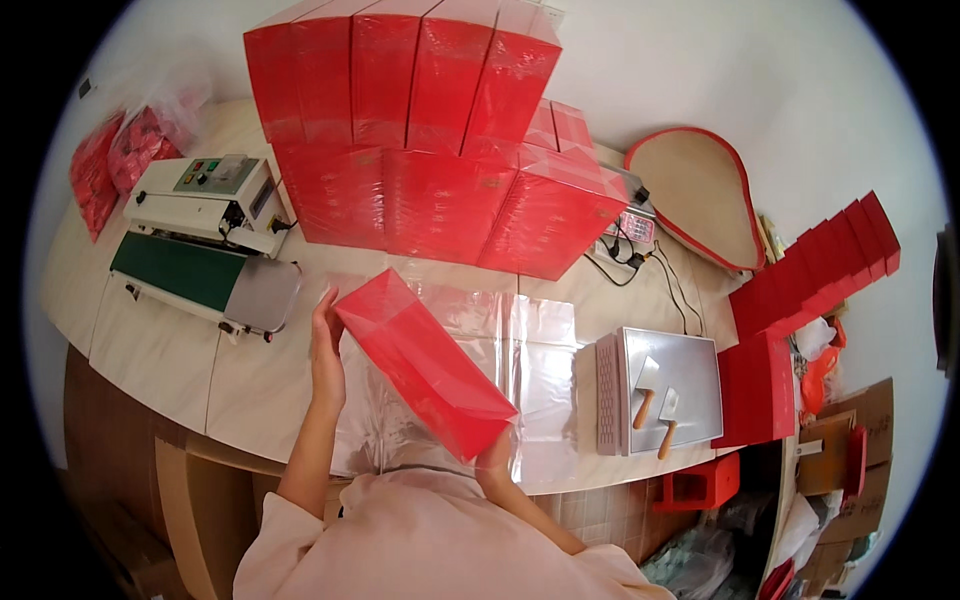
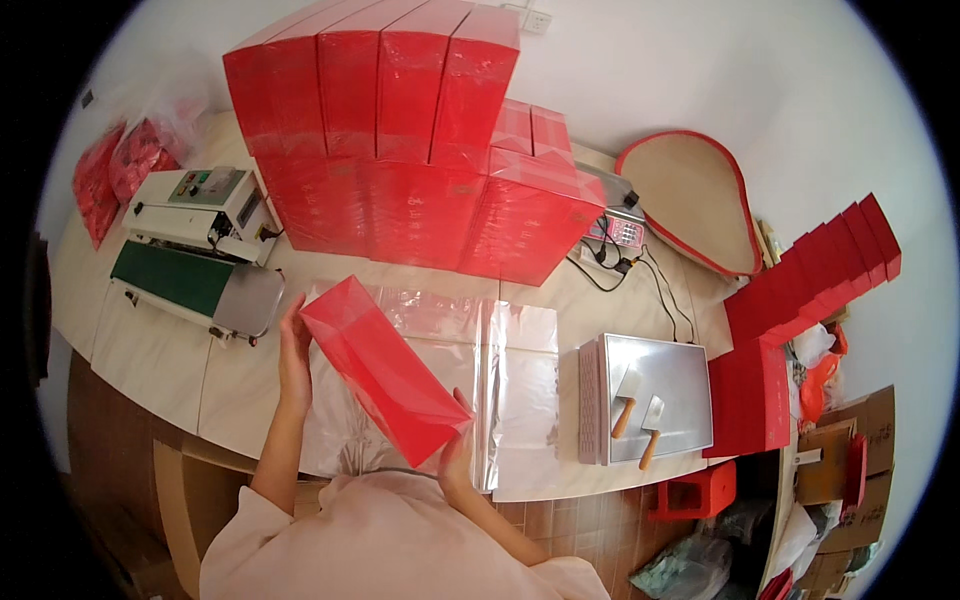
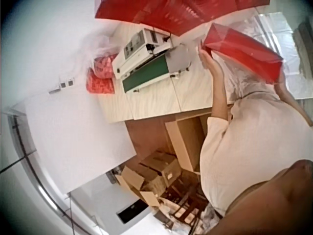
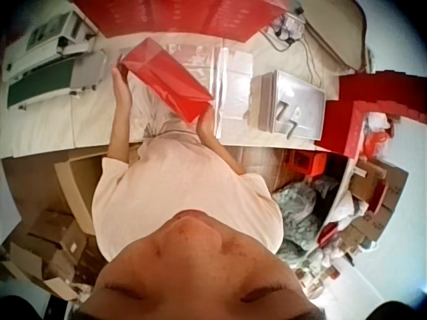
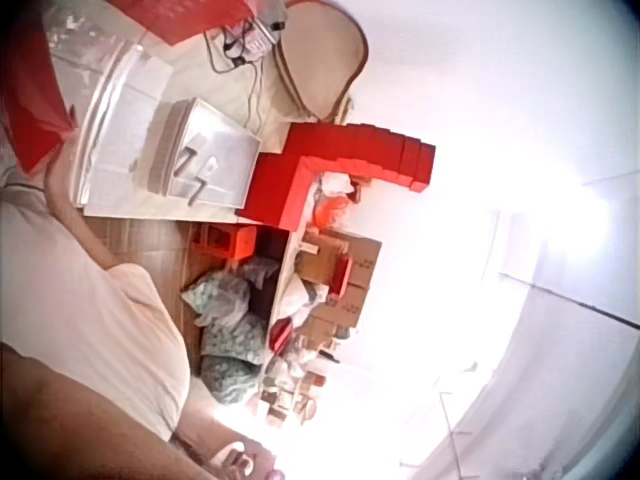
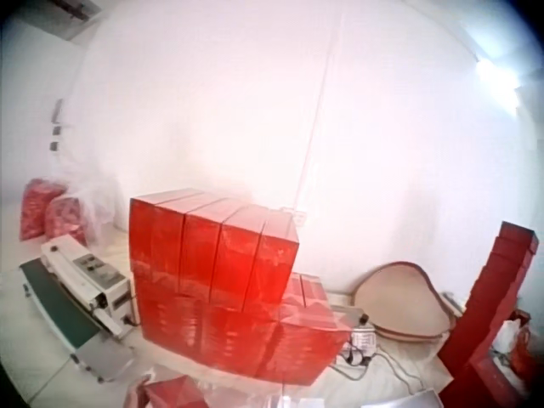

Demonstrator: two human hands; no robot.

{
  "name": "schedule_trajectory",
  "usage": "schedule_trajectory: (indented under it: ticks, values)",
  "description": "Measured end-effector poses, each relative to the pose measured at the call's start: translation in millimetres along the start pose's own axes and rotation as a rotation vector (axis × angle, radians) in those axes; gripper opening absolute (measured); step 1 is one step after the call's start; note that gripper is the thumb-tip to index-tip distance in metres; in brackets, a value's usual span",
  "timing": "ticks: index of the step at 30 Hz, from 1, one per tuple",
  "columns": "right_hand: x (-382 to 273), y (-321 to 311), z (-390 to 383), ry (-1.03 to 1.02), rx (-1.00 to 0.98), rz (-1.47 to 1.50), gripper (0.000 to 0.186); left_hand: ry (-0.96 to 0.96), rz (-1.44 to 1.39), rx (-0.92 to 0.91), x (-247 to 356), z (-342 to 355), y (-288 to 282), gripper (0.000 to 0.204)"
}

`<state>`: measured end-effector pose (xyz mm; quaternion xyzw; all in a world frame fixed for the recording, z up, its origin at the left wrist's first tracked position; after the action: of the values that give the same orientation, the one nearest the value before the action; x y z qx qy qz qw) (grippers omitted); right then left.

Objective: The person wraps red rectangular boxes in clear plastic film using a handheld squeegee-like tool to smooth the film and remove air bubbles. The person places each wrapped box into a stack on the table.

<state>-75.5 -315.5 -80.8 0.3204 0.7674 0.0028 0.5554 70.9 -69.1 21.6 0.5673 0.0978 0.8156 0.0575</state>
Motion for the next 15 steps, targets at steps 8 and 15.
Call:
schedule_trajectory:
  ticks: [8, 15]
  values:
    - [-44.0, 60.0, 30.7, 0.032, -0.034, -0.429, 0.068, 0.043, 0.09, 0.112, -14.7, 38.9, -37.3, 0.069]
    - [-123.4, -63.1, 59.3, -0.743, 0.503, -0.991, 0.037, 0.359, 0.489, -0.006, 74.6, 33.9, -16.4, 0.047]
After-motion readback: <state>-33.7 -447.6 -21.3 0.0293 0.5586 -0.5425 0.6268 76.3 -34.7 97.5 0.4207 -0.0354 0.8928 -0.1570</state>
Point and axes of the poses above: each hand's wrist, its own z-axis towards the middle knuckle, its own y-axis out of the palm, x = y × z, the point moved 6 cm from there along z, towards the middle knuckle, and after that the axes turned 11 degrees about y, right-handed, at the moved point
